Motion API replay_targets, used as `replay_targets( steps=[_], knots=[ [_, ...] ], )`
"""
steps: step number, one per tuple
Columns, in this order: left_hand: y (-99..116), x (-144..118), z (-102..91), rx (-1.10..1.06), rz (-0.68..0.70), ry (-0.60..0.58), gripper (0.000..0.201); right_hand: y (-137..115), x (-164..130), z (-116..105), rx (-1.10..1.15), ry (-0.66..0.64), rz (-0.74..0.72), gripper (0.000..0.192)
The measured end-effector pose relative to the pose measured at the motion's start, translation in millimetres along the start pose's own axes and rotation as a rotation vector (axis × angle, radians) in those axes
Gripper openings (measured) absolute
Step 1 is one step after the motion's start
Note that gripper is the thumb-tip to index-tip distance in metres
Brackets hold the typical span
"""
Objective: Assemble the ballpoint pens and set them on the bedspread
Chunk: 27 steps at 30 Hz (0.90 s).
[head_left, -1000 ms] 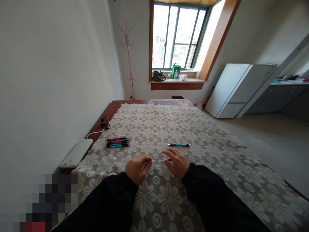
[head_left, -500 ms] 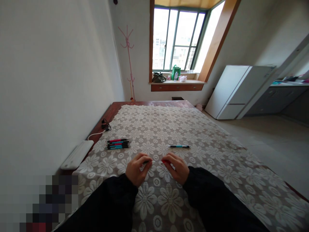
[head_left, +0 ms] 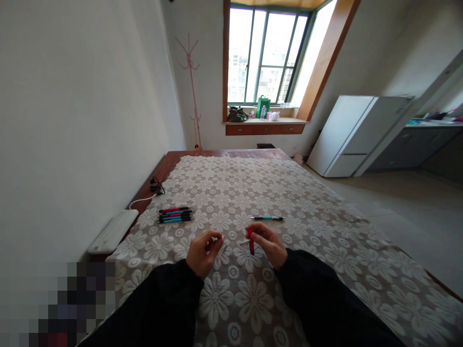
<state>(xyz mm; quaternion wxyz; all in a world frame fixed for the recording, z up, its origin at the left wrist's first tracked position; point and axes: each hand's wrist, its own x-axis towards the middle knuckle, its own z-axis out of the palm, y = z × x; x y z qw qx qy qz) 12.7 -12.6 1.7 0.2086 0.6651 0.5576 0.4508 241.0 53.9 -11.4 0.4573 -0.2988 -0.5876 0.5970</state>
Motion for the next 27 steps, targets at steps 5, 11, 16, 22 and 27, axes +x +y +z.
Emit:
replay_targets(
  steps=[5,11,16,22,27],
  knots=[
    [-3,0,0.3,-0.03,-0.027,-0.031,0.016,3,2,1,0.068,-0.11,0.05,0.034],
    [-3,-1,0.0,-0.078,-0.031,-0.049,0.018,-4,-4,9,-0.041,-0.223,-0.01,0.025],
    [0,-1,-2.0,-0.085,0.045,-0.058,0.016,-17,-11,19,-0.348,-0.306,-0.206,0.014],
    [3,1,-3.1,-0.219,0.196,-0.108,0.013,-16,-11,19,-0.529,-0.334,-0.351,0.01],
    [10,0,0.2,-0.384,0.099,-0.157,0.016,-12,-10,20,-0.56,-0.403,-0.392,0.01]
  ],
)
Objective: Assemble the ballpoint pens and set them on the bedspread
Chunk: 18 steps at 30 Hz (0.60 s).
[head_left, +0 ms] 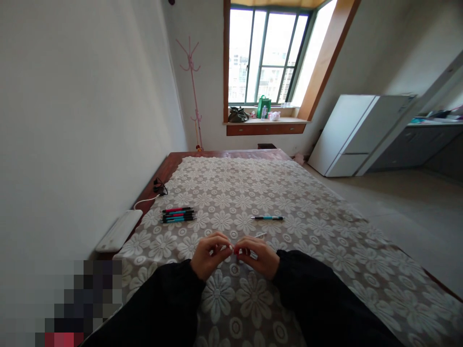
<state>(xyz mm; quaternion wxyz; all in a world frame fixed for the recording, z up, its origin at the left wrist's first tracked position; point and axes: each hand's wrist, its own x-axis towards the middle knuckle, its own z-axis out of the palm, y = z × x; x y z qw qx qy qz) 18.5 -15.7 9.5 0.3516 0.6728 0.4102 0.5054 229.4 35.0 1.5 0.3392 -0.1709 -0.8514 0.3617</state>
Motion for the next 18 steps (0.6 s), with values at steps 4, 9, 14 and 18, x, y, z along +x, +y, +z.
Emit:
replay_targets(
  steps=[4,9,14,18],
  knots=[
    [-0.5,-1.7,5.1,-0.065,-0.048,-0.038,0.017,-0.6,-0.4,0.7,-0.014,-0.015,-0.004,0.012],
    [-5.5,-4.0,5.1,-0.042,-0.043,-0.035,0.017,1.2,-1.4,1.0,-0.001,-0.025,0.032,0.015],
    [-5.0,-3.3,4.8,-0.009,-0.023,-0.028,0.015,2.6,-1.0,2.3,-0.016,-0.032,0.027,0.015],
    [-0.7,-3.9,5.9,0.011,-0.021,-0.014,0.016,0.0,0.0,2.7,-0.053,-0.031,0.01,0.014]
  ],
)
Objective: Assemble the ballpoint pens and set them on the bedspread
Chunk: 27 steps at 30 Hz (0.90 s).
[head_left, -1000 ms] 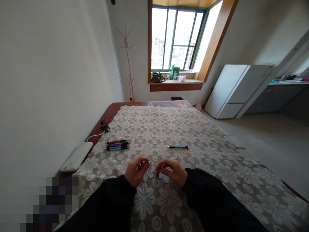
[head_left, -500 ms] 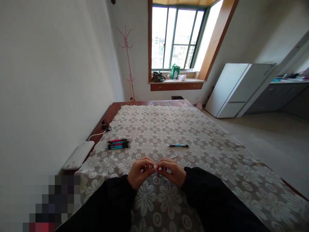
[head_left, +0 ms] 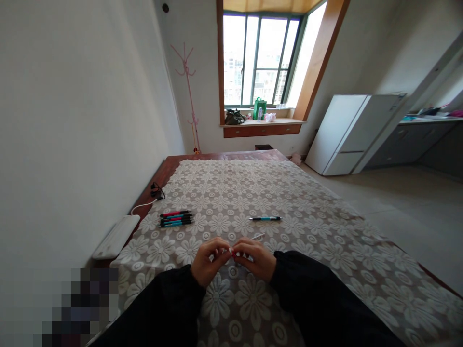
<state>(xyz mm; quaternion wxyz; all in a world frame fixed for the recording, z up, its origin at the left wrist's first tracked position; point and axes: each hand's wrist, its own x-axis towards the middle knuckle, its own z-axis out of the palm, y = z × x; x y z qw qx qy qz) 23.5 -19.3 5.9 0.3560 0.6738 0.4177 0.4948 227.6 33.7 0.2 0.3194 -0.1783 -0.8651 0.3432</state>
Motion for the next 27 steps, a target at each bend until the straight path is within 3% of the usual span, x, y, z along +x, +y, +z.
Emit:
replay_targets(
  steps=[6,14,24,27],
  knots=[
    [1,-3,0.2,-0.025,-0.075,0.108,0.014,-4,-1,-5,-0.112,0.091,-0.026,0.015],
    [-1,-3,4.6,0.368,-0.005,0.103,0.01,1,-3,-11,-0.362,0.308,-0.048,0.021],
    [-4,-2,4.4,0.426,-0.024,0.066,0.01,2,-3,-12,-0.415,0.187,-0.113,0.023],
    [-4,-3,4.4,0.418,-0.014,0.093,0.011,1,-4,-14,-0.401,0.212,-0.095,0.023]
  ],
)
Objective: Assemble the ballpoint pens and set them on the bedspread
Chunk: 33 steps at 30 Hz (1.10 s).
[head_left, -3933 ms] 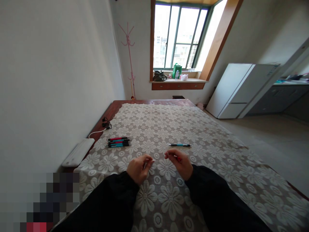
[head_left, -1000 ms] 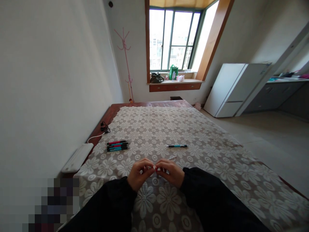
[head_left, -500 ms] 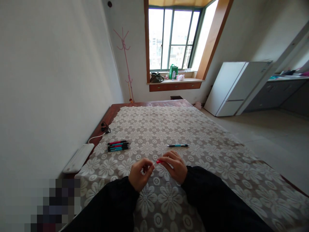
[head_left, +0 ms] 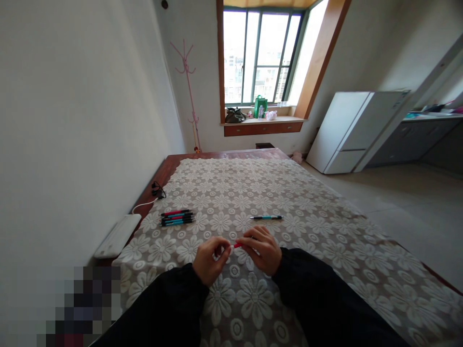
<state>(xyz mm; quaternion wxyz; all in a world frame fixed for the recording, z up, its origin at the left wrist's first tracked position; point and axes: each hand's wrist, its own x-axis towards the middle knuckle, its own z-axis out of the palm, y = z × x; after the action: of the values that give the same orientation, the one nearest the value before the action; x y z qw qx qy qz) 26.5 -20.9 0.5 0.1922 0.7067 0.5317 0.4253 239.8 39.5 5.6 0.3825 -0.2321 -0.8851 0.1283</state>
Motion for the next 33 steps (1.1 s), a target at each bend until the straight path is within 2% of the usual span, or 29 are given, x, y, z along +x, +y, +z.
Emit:
replay_targets(
  steps=[3,7,11,15,19,21,26,29,33],
  knots=[
    [1,0,-0.7,-0.003,0.005,0.024,0.01,1,0,-1,-0.018,0.005,0.037,0.02],
    [0,0,-1.2,0.007,0.03,0.007,0.01,2,0,2,0.007,-0.078,0.02,0.018],
    [-2,0,-0.1,-0.028,0.037,0.002,0.009,2,0,6,0.091,-0.129,0.043,0.017],
    [-3,-2,0.9,-0.1,-0.018,0.039,0.01,-5,1,8,0.238,-0.155,0.141,0.015],
    [-3,-2,-0.8,-0.034,0.035,0.03,0.012,-12,3,7,0.515,-0.092,0.285,0.017],
    [-2,-1,-2.0,0.039,0.041,0.021,0.011,-11,4,4,0.624,-0.016,0.318,0.015],
    [-1,2,-3.3,0.133,0.054,0.005,0.008,-6,4,-3,0.564,0.191,0.352,0.028],
    [-1,2,-3.4,0.12,0.056,-0.021,0.01,-7,4,-4,0.56,0.197,0.326,0.021],
    [-2,2,-3.4,0.093,0.046,-0.024,0.012,-9,4,-4,0.508,0.245,0.279,0.023]
  ],
)
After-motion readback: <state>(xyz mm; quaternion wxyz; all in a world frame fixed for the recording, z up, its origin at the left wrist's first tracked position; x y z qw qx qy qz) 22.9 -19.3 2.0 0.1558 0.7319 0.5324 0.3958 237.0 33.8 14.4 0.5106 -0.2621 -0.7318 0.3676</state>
